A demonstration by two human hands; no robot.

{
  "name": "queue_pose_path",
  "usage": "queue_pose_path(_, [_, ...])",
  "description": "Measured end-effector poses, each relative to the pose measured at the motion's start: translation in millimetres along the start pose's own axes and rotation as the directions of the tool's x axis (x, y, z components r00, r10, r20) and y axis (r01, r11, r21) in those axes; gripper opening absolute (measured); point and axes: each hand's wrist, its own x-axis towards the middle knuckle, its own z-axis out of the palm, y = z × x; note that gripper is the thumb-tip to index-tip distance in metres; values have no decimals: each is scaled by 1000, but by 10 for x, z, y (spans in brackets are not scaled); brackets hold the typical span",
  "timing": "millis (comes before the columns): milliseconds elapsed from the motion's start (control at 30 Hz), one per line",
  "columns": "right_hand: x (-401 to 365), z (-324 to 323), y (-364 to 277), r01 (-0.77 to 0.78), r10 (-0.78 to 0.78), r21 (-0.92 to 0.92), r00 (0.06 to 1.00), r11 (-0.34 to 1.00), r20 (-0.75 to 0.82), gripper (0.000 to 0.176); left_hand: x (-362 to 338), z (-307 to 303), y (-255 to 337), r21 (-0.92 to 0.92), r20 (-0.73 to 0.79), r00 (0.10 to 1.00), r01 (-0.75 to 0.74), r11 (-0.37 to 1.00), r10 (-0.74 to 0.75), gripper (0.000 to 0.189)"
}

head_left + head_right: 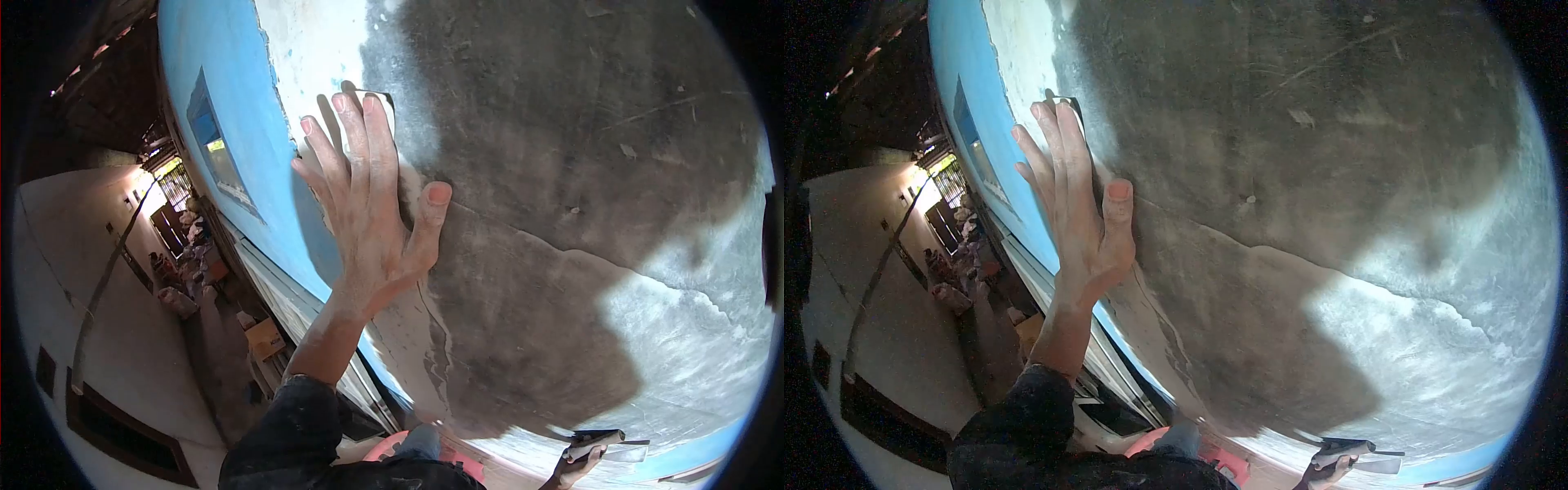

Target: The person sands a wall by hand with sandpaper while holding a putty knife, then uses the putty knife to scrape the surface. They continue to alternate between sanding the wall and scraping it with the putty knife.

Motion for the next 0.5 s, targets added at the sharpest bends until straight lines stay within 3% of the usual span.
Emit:
queue_pose_path(133, [-24,-89,44,25,-25,-9,1000,1000,-8,41,-299,27,105,-125,41,999,39,991,-34,84])
queue_pose_path(200, [-38,-210,157,105,-110,-119,993,987,-32,42,-439,74,119,-143,48,999,32,989,-26,84])
queue_pose_path(233, [-46,-359,296,293,-352,-458,935,839,-46,42,-370,67,104,-100,45,999,7,995,-3,85])
queue_pose_path(267, [-29,-540,474,387,-618,-822,784,417,55,42,-238,30,76,-51,47,999,-17,999,19,86])
queue_pose_path(300, [10,-568,509,381,-608,-819,792,428,50,42,-116,-8,39,2,56,998,-42,999,42,87])
queue_pose_path(333, [2,-558,500,382,-747,-910,650,161,140,43,-23,-26,6,-15,42,998,-45,999,46,87])
queue_pose_path(367, [-17,-257,115,233,-325,-522,941,821,-92,38,57,-32,-14,-32,29,999,-45,998,45,87])
queue_pose_path(400, [-35,-69,-164,-224,223,88,975,971,26,45,77,-34,-17,-52,12,999,-40,998,40,87])
queue_pose_path(500, [-28,-222,-52,-227,223,144,974,963,41,51,-227,-3,40,-101,72,997,-13,995,21,88])
